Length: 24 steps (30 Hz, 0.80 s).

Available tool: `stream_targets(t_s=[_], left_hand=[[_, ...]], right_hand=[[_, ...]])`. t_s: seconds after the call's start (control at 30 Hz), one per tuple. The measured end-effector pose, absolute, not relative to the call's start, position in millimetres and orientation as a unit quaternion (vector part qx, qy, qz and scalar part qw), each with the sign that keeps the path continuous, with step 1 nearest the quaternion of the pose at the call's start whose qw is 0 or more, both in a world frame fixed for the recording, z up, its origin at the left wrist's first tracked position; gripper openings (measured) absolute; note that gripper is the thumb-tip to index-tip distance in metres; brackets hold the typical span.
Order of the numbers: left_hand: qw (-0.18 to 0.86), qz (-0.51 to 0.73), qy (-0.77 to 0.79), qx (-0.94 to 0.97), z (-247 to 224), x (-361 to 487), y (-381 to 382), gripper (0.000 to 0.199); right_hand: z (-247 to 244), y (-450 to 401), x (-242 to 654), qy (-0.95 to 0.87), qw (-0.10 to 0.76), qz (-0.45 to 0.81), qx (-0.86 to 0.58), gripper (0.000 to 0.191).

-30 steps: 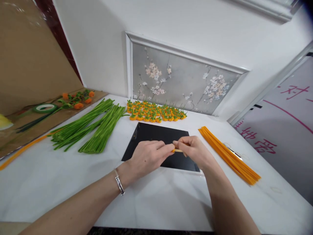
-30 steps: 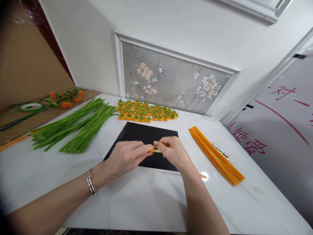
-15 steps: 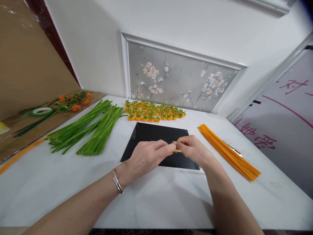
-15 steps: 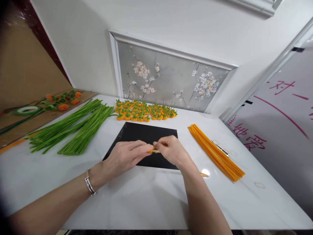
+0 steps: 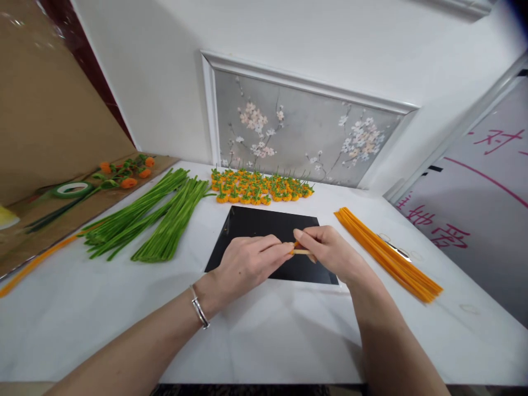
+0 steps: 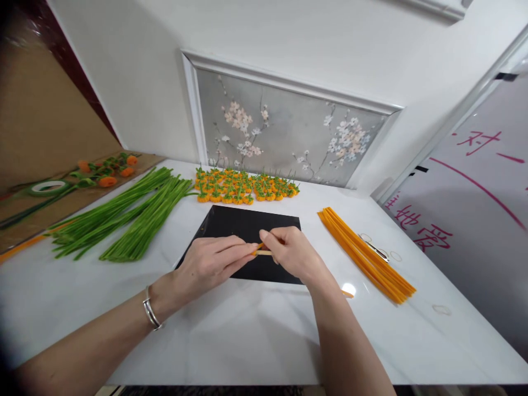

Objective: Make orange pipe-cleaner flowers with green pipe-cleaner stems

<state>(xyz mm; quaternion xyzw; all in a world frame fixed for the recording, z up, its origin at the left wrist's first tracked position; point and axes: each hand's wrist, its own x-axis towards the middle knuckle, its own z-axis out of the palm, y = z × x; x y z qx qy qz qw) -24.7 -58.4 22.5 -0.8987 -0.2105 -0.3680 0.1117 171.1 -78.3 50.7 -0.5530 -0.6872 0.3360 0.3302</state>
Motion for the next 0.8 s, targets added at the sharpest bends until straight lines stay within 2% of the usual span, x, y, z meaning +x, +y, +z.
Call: stream_targets(t_s=[0.27,0.5,0.8], left_hand=[[0.106,-0.386,-0.216,-0.89,27,-24,-59,0.012],[0.076,-0.411,-0.26,-0.87,25,-23,-58,0.036],[0.065,-0.417,-0.23,-0.877,26,-22,-62,0.016]], right_hand=[[54,-81,169,-0.676,0.385,0.332,-0.534,0.051],[56,-83,168,-0.663,0.403,0.327,-0.54,0.05],[52,-76,183,-0.655,0.358,0.455,-0.485,0.043]])
